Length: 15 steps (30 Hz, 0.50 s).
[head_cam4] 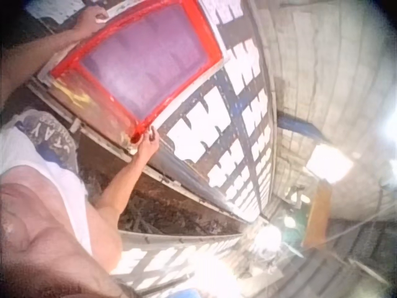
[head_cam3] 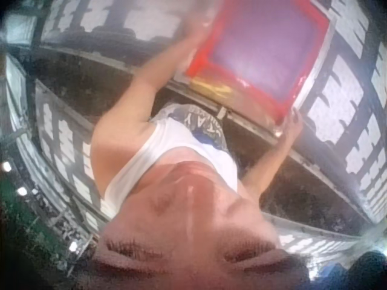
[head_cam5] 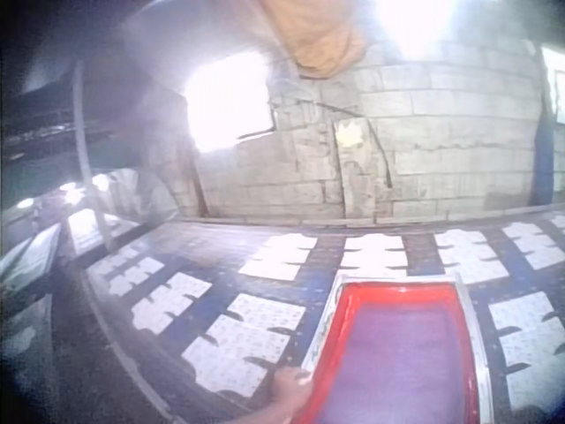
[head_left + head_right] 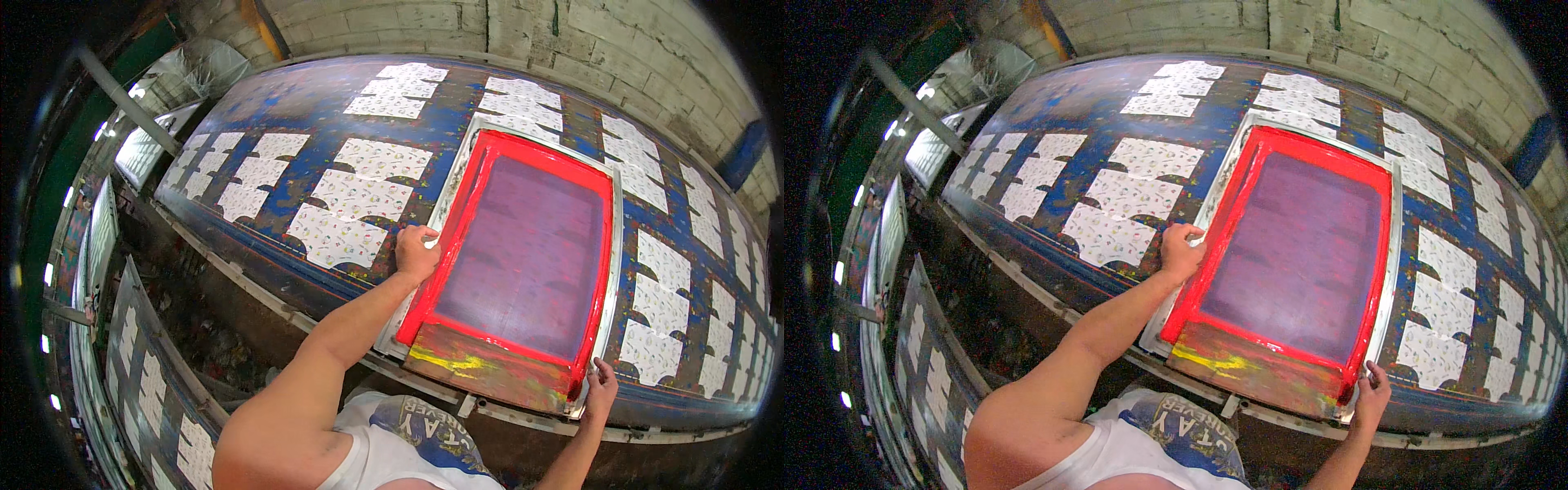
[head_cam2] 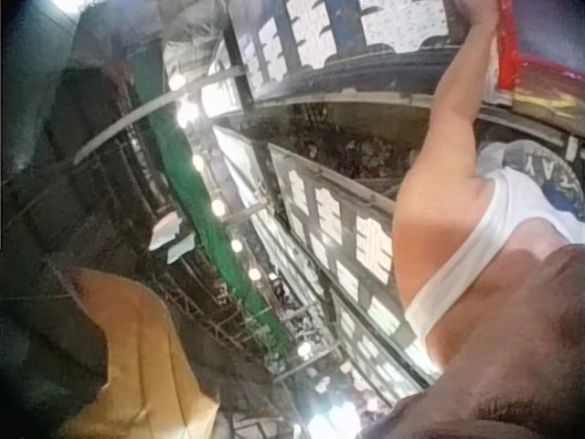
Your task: The person performs screen printing on a series of small rectangular items arranged on a table. They place a red-framed screen over each item, use a squeegee to spread purple ink across the screen, lift the screen, and then peel off the printed item. The process is repeated for multiple items.
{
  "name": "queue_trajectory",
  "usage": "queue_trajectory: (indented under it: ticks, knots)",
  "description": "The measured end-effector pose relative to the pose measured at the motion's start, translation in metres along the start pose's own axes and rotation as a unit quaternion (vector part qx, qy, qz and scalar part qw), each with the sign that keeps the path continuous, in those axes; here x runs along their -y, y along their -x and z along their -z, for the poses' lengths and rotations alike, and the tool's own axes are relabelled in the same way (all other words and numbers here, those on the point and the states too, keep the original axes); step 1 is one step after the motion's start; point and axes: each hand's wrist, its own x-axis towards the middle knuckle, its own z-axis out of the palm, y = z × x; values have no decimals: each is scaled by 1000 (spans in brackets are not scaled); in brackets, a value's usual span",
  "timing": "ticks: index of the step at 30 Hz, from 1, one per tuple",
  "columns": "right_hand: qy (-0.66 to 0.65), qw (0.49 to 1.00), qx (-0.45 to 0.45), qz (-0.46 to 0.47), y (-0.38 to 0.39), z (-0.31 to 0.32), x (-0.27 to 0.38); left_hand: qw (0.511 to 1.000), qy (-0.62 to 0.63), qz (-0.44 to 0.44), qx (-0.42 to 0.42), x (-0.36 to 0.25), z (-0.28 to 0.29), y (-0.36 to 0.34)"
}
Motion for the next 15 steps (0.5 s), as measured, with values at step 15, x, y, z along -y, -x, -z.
queue_trajectory:
  ticks: [15]
  knots:
    - [161,943,-79,282,70,-127,142,986,135,-92,24,20,52,-1]
